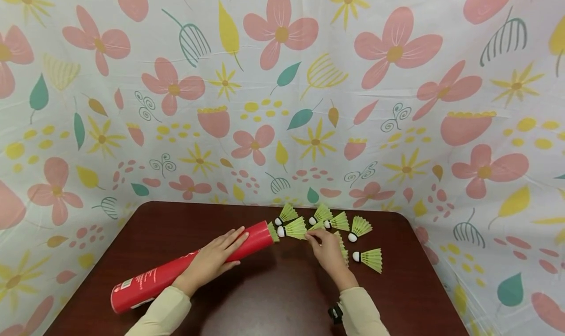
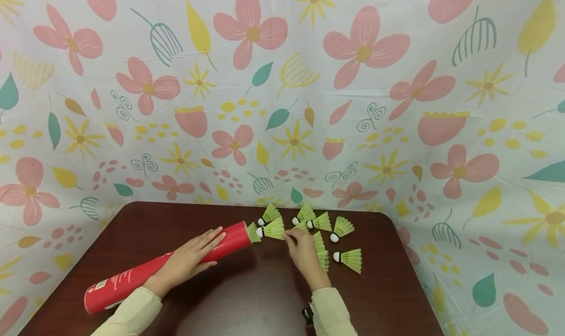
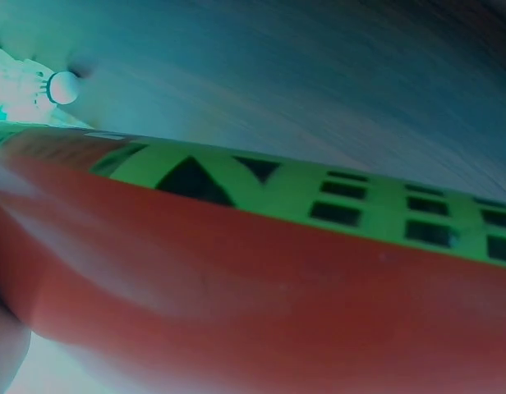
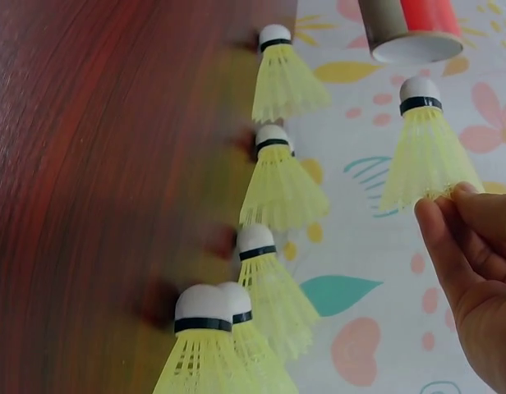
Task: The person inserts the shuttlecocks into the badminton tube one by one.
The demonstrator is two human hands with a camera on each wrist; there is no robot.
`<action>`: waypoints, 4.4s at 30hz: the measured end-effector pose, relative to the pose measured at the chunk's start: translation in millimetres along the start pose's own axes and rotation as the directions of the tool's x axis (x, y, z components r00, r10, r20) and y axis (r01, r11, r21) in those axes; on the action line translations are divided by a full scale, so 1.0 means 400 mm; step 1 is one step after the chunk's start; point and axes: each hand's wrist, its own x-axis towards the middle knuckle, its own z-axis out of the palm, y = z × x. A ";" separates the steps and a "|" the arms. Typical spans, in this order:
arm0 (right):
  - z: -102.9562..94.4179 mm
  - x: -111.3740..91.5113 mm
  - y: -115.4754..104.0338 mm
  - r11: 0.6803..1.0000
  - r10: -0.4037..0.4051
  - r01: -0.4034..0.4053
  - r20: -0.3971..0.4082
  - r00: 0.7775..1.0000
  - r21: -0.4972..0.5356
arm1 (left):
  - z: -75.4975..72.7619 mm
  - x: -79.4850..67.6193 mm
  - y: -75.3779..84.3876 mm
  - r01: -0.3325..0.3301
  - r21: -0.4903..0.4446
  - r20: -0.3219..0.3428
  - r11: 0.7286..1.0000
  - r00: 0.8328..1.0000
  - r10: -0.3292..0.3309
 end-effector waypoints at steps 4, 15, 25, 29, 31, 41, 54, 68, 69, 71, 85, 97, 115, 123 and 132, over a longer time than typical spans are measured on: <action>0.010 0.001 -0.010 1.000 -0.026 0.026 -0.004 1.000 0.011 | -0.002 0.007 0.007 -0.013 0.000 -0.008 1.000 1.000 0.013; 0.035 0.006 -0.038 0.993 -0.062 0.058 0.039 0.997 0.101 | 0.005 0.014 0.017 -0.064 0.015 -0.056 0.998 0.996 0.065; 0.047 0.005 -0.058 0.988 -0.112 0.099 0.104 0.988 0.116 | 0.006 0.018 0.024 -0.086 0.020 -0.057 0.996 0.995 0.087; 0.050 0.005 -0.064 0.986 -0.116 0.098 0.138 0.984 0.132 | 0.004 0.019 0.029 -0.099 0.014 -0.054 0.995 0.994 0.099; 0.054 0.005 -0.064 0.987 -0.119 0.100 0.154 0.981 0.127 | 0.002 0.021 0.031 -0.103 0.019 -0.058 0.994 0.993 0.104; 0.069 0.009 -0.062 0.964 -0.225 0.195 0.169 0.960 0.179 | 0.006 0.016 0.037 -0.113 0.012 -0.061 0.994 0.992 0.113; 0.077 0.017 -0.055 0.948 -0.273 0.223 0.226 0.935 0.226 | 0.010 0.015 0.038 -0.137 0.023 -0.069 0.990 0.988 0.138; 0.084 0.019 -0.040 0.925 -0.308 0.210 0.303 0.902 0.317 | 0.007 0.017 0.043 -0.141 0.016 -0.036 0.990 0.989 0.141; 0.084 0.019 -0.039 0.922 -0.316 0.217 0.299 0.900 0.321 | 0.007 0.018 0.042 -0.141 0.015 -0.038 0.990 0.989 0.141; 0.084 0.018 -0.038 0.920 -0.321 0.219 0.304 0.897 0.326 | 0.009 0.018 0.042 -0.144 0.014 -0.044 0.990 0.989 0.144; 0.073 0.003 -0.032 0.943 -0.287 0.222 0.272 0.918 0.248 | 0.012 0.010 0.042 -0.128 -0.006 -0.036 0.992 0.991 0.127; -0.031 -0.025 0.015 0.995 -0.017 -0.004 0.204 0.979 0.104 | 0.013 0.000 0.033 -0.123 0.007 -0.060 0.992 0.991 0.123; -0.164 -0.101 0.129 0.990 0.110 -0.115 -0.061 0.992 -0.087 | 0.014 -0.001 0.020 -0.109 0.009 -0.042 0.994 0.993 0.109; -0.163 -0.128 0.147 0.957 0.276 -0.274 0.011 0.961 -0.094 | 0.015 -0.002 0.021 -0.116 0.001 -0.050 0.993 0.992 0.116; -0.138 -0.154 0.160 0.932 0.354 -0.345 0.079 0.932 -0.110 | 0.017 -0.006 0.020 -0.122 -0.005 -0.060 0.992 0.991 0.122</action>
